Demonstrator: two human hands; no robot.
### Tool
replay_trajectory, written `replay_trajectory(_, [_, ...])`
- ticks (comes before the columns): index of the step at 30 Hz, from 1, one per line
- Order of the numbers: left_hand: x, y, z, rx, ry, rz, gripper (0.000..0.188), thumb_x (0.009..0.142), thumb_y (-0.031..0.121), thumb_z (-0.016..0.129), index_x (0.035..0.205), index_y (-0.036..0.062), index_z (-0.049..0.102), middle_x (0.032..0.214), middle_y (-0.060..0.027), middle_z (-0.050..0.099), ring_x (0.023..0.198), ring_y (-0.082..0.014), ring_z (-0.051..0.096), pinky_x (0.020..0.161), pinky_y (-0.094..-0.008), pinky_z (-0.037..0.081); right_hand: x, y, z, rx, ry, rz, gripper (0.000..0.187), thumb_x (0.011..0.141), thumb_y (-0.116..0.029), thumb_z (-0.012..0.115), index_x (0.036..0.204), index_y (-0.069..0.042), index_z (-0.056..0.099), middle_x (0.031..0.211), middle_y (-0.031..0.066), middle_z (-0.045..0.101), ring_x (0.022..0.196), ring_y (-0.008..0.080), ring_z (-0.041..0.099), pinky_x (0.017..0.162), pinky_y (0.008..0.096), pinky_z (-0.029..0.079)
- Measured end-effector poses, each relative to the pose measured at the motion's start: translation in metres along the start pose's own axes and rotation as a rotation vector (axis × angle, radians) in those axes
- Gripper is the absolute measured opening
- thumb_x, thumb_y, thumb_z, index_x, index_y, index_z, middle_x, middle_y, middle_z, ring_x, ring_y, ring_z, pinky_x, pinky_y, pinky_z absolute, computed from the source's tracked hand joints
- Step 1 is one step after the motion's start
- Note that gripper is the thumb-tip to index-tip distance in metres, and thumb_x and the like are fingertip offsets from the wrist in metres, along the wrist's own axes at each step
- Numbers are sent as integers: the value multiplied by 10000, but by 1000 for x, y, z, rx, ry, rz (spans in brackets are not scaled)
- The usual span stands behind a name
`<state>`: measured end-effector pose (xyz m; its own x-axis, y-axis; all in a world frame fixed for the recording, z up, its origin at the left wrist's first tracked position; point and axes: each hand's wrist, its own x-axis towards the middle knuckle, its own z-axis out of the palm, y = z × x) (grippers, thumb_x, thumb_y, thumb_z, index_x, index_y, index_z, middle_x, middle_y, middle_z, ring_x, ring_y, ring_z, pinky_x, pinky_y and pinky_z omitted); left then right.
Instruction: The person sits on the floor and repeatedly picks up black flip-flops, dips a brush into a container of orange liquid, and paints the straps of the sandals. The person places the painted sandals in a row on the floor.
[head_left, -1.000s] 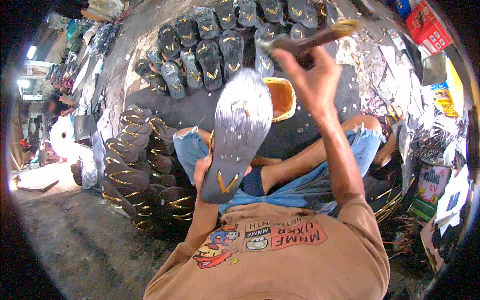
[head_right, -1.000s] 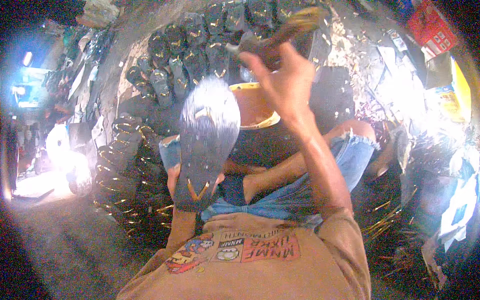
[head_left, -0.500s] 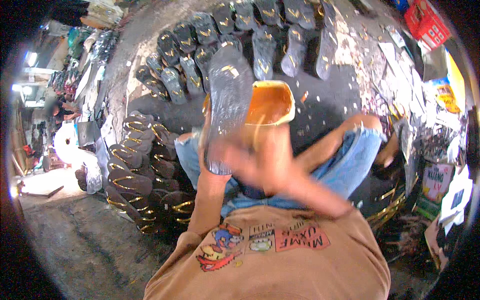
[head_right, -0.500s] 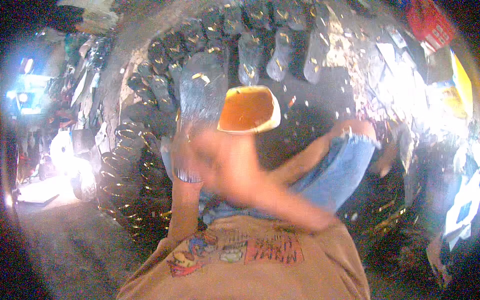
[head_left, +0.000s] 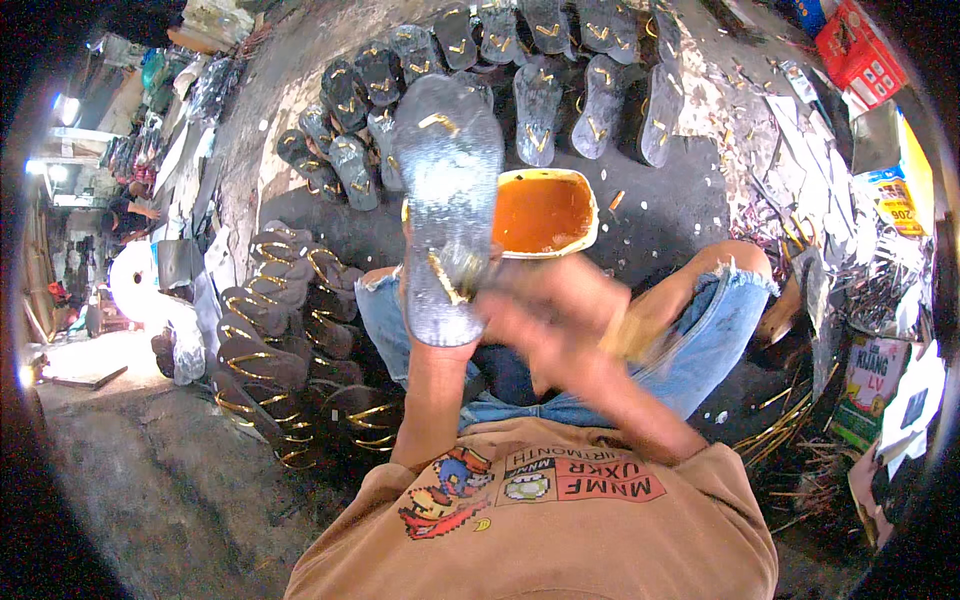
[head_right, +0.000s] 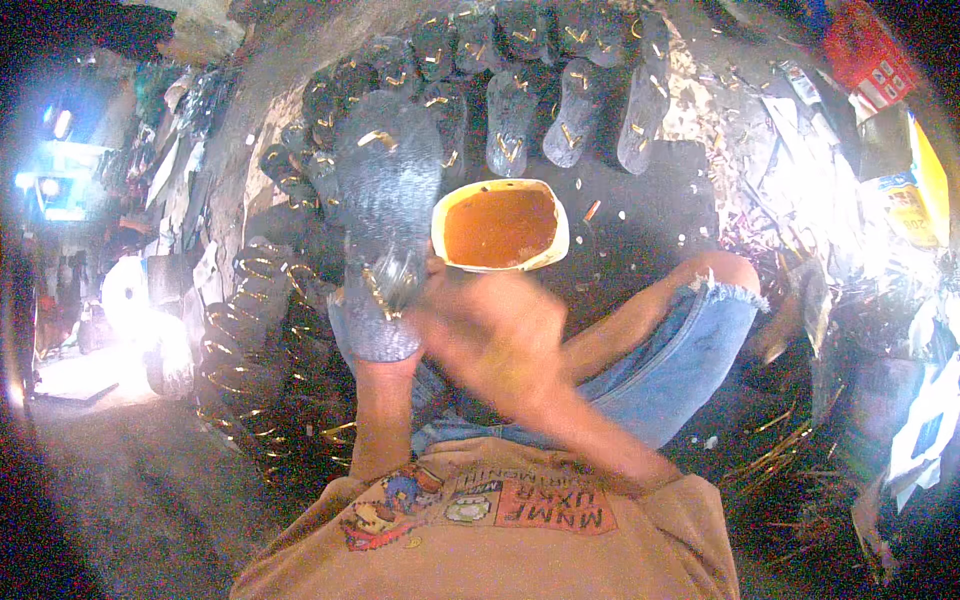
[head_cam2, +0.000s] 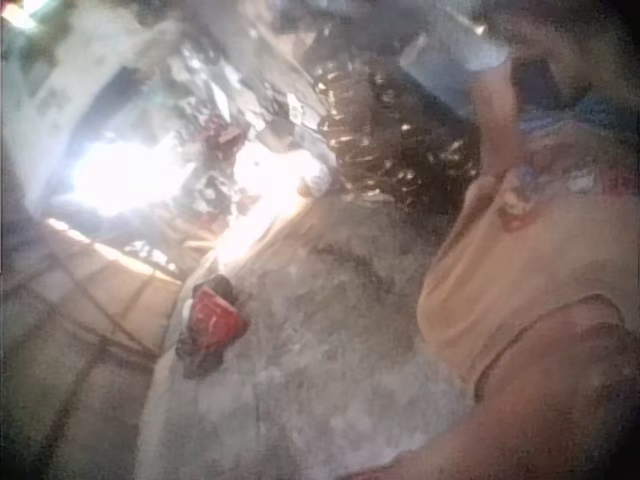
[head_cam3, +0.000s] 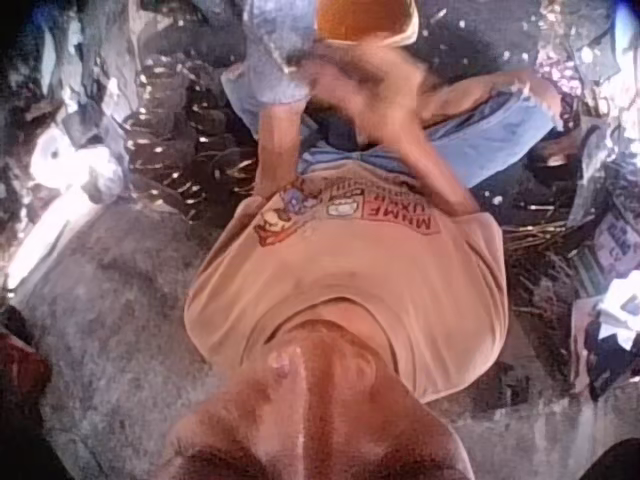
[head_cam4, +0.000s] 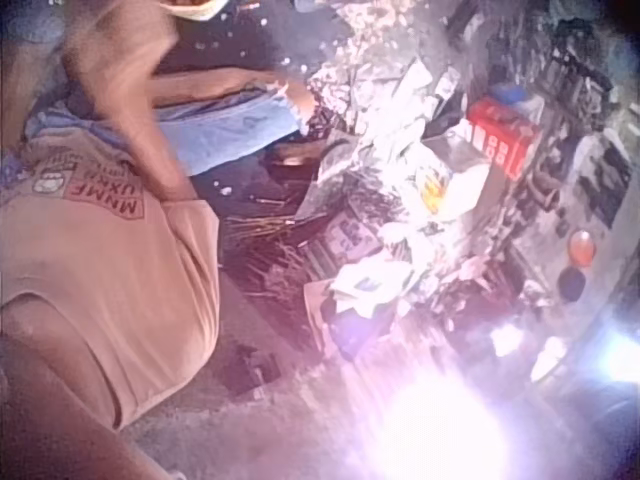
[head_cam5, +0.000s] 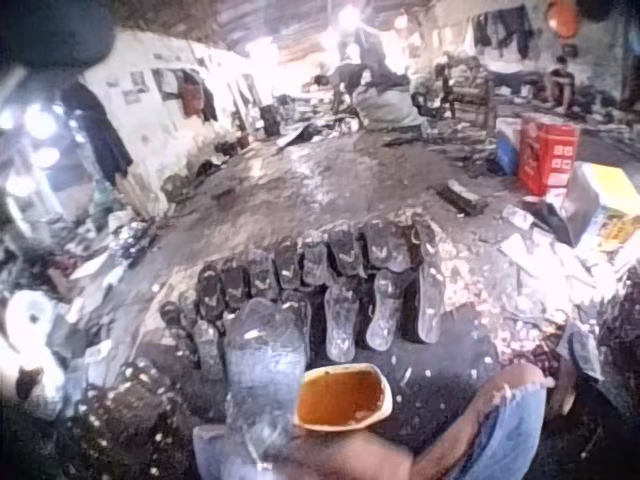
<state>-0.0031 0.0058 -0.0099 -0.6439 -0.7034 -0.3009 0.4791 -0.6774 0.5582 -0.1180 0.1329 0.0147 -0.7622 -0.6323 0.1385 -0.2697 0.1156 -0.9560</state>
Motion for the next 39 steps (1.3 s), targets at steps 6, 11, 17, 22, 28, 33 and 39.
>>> replay_trajectory(6, [2,-7,-13,-90,-128,-78,463,1026,418,497,1328,83,600,1183,-132,700,989,-299,705,870,-441,601,61,23,-12,-29,216,-157,228,765,-221,875,872,-52,767,765,74,750,630,197,703,571,345,538])
replay_trajectory(11, [11,-8,-12,-164,-208,-94,443,1039,408,488,1342,98,584,1231,-133,677,1029,-292,690,886,-439,594,-29,-4,-1,73,-318,-598,250,919,-314,685,949,-75,754,839,121,722,604,259,672,561,390,564])
replay_trajectory(17, [12,-9,3,-74,-162,-68,425,1044,365,464,1391,130,535,1266,-112,650,1121,-277,645,953,-454,558,45,5,-9,83,142,-385,362,793,-335,887,947,-39,747,741,87,724,605,98,630,538,290,503])
replay_trajectory(22, [6,-20,0,100,-152,17,499,1055,338,482,1495,105,446,1265,-112,646,1113,-222,652,959,-404,562,31,-12,-4,111,-381,-481,194,818,-271,798,923,-119,738,867,78,740,722,237,701,656,427,551])
replay_trajectory(28, [23,-19,29,236,-83,35,532,1072,403,470,1516,113,428,1332,-105,628,1142,-213,654,970,-400,557,73,17,-45,66,158,46,146,849,-165,807,929,-49,770,877,62,767,791,137,698,731,322,561])
replay_trajectory(33, [95,28,90,291,-141,137,550,1032,411,543,1488,112,467,1335,-144,635,1107,-255,681,945,-429,576,105,71,-150,313,1005,-25,316,918,-188,773,1130,33,698,1040,71,720,857,120,638,780,274,518])
replay_trajectory(39, [363,-56,180,315,-349,-251,296,1053,182,492,1273,10,590,1203,-165,683,1074,-282,686,975,-462,554,102,133,-194,437,1337,156,279,940,-259,759,1042,-21,655,906,-12,643,741,60,561,624,229,446])
